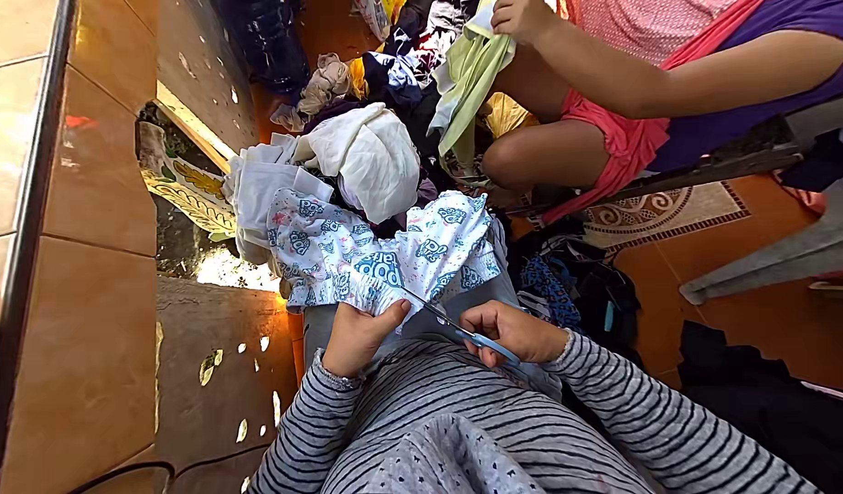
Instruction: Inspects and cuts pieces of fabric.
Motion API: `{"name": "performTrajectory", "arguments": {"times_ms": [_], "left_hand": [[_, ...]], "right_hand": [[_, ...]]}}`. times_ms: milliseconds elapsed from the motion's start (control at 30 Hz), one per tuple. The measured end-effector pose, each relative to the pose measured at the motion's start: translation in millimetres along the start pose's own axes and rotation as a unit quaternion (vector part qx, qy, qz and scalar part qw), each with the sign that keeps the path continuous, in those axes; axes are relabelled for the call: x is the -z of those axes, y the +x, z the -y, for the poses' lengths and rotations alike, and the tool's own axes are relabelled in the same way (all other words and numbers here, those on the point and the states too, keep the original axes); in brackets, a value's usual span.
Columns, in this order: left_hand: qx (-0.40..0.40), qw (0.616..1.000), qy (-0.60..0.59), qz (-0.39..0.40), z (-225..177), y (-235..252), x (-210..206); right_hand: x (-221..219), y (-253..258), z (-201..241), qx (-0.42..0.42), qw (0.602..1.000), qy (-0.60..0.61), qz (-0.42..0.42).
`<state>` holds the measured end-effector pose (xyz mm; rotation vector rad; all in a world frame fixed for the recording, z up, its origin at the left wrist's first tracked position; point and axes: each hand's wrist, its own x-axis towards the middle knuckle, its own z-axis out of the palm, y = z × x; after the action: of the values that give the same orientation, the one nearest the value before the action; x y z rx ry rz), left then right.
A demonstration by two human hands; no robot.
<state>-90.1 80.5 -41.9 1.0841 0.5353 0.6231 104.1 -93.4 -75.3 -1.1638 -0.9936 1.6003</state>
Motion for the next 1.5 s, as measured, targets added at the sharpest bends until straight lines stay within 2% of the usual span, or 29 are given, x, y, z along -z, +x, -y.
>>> {"name": "performTrajectory", "arguments": {"times_ms": [167, 433, 867, 933, 1000, 1133, 1200, 1267, 1367, 1433, 1500], "left_hand": [[-0.010, 0.999, 0.025, 0.027, 1, -2, -5], [-0.023, 1.000, 0.003, 0.014, -3, -1, 1], [-0.020, 0.998, 0.046, 0.024, 2, -8, -6], [-0.001, 1.000, 0.020, 0.012, 3, -9, -6], [0.056, 0.997, -0.051, -0.013, 0, -8, -6], [0.177, 0.958, -0.212, -0.082, -6, -3, 5], [0.197, 0.941, -0.246, -0.121, -6, -4, 9], [0.163, 0.951, -0.214, -0.152, -7, -9, 7], [0.018, 0.973, -0.132, -0.189, 0, -18, 3], [-0.082, 0.976, -0.088, -0.181, 4, -22, 7], [-0.100, 0.983, -0.074, -0.138, -1, -27, 11]], "right_hand": [[-4, 5, 2, 0.009, 1.000, 0.018, 0.014], [-3, 3, -1, 0.004, 1.000, 0.000, 0.012], [-15, 16, 0, 0.015, 0.996, 0.086, 0.006], [-15, 16, -2, 0.011, 0.996, 0.088, 0.005], [-16, 15, -4, 0.014, 0.996, 0.087, -0.001], [-16, 12, -6, 0.002, 0.996, 0.088, -0.022], [-17, 11, -8, -0.018, 0.996, 0.083, -0.028], [-19, 11, -10, -0.031, 0.996, 0.078, -0.025], [-22, 13, -9, -0.039, 0.996, 0.073, -0.013], [-25, 15, -7, -0.043, 0.996, 0.074, -0.004], [-26, 16, -6, -0.042, 0.996, 0.080, 0.007]]}}
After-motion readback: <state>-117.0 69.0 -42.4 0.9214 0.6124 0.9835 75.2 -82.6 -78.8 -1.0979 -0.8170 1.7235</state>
